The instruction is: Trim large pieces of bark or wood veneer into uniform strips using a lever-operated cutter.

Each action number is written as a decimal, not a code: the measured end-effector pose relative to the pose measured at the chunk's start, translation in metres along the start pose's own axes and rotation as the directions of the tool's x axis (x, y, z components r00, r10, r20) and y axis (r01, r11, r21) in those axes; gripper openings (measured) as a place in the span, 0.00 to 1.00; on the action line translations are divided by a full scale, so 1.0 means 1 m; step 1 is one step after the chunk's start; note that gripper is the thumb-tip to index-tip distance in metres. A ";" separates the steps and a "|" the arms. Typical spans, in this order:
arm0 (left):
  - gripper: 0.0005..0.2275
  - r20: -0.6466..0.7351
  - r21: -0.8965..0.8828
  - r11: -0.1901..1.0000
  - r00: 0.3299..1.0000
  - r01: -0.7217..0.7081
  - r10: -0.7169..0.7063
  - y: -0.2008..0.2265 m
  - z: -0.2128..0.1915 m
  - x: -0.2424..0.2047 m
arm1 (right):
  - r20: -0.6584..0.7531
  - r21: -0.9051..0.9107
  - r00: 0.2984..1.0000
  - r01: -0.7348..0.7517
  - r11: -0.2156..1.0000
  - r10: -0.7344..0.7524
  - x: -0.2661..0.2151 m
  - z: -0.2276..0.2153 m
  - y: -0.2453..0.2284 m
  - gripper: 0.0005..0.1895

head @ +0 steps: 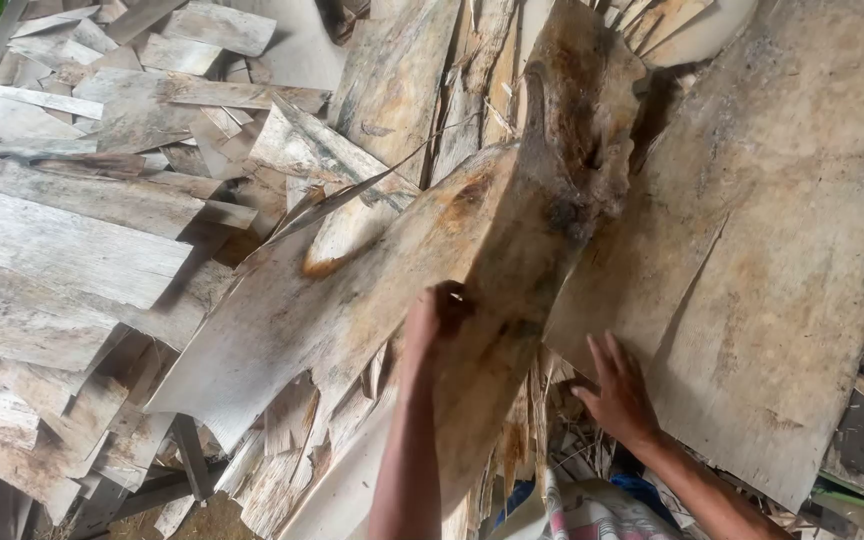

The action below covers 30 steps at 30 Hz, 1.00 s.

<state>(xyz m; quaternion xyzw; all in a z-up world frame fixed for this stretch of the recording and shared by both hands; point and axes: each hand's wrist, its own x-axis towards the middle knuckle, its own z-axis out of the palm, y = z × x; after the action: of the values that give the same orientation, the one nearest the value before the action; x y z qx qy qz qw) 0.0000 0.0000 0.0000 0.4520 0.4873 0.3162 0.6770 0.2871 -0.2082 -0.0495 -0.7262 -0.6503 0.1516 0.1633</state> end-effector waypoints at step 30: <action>0.30 -0.851 0.101 0.990 0.524 0.099 0.035 -0.072 -0.169 -0.116 | 0.108 0.993 0.930 -0.117 0.005 0.351 0.119 0.012 -0.117 0.29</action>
<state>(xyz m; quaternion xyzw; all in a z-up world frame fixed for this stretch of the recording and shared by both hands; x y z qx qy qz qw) -0.1986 -0.0777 -0.0425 0.2767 0.7840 0.4496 0.3265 0.1903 -0.0778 -0.0104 -0.5202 -0.2190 0.5177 0.6430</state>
